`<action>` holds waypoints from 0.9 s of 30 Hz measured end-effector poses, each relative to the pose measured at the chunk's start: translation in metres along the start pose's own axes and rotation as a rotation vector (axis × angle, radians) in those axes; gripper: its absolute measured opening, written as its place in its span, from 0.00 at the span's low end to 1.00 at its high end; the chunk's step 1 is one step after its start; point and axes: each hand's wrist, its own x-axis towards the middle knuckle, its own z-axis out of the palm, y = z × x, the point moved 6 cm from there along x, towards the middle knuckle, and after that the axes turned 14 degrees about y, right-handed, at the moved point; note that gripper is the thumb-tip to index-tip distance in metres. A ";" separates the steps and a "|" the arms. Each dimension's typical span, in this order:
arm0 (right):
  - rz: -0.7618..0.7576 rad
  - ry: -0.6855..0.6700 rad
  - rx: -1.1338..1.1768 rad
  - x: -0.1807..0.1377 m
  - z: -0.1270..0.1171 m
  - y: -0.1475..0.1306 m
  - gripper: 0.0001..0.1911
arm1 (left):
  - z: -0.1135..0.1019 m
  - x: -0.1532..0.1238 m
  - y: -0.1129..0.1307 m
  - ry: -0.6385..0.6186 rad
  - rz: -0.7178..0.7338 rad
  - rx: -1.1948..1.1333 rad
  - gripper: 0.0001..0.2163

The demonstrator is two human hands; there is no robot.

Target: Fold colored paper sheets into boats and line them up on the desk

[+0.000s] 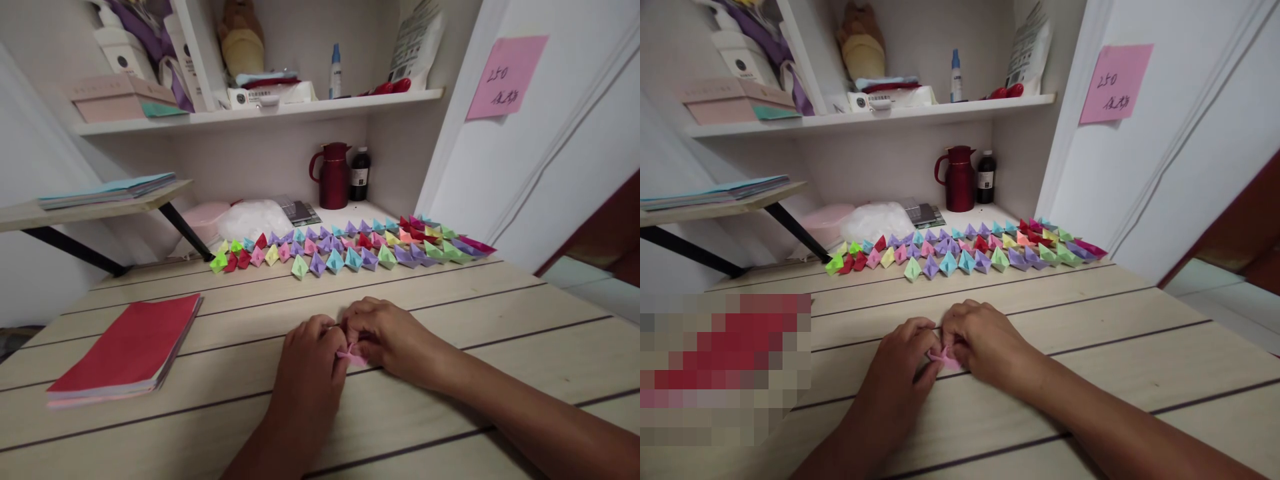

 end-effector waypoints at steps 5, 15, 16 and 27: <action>0.020 0.004 0.010 0.000 0.000 -0.001 0.07 | -0.001 0.000 0.000 -0.020 -0.032 0.047 0.08; 0.046 0.018 0.016 0.001 0.002 0.001 0.06 | 0.000 0.002 -0.003 0.003 -0.061 0.020 0.09; 0.046 0.016 0.017 0.001 0.002 0.001 0.06 | -0.001 0.003 -0.003 0.003 -0.052 0.018 0.09; -0.062 -0.048 0.088 0.004 -0.006 -0.008 0.09 | -0.003 0.004 -0.010 0.129 -0.116 -0.143 0.06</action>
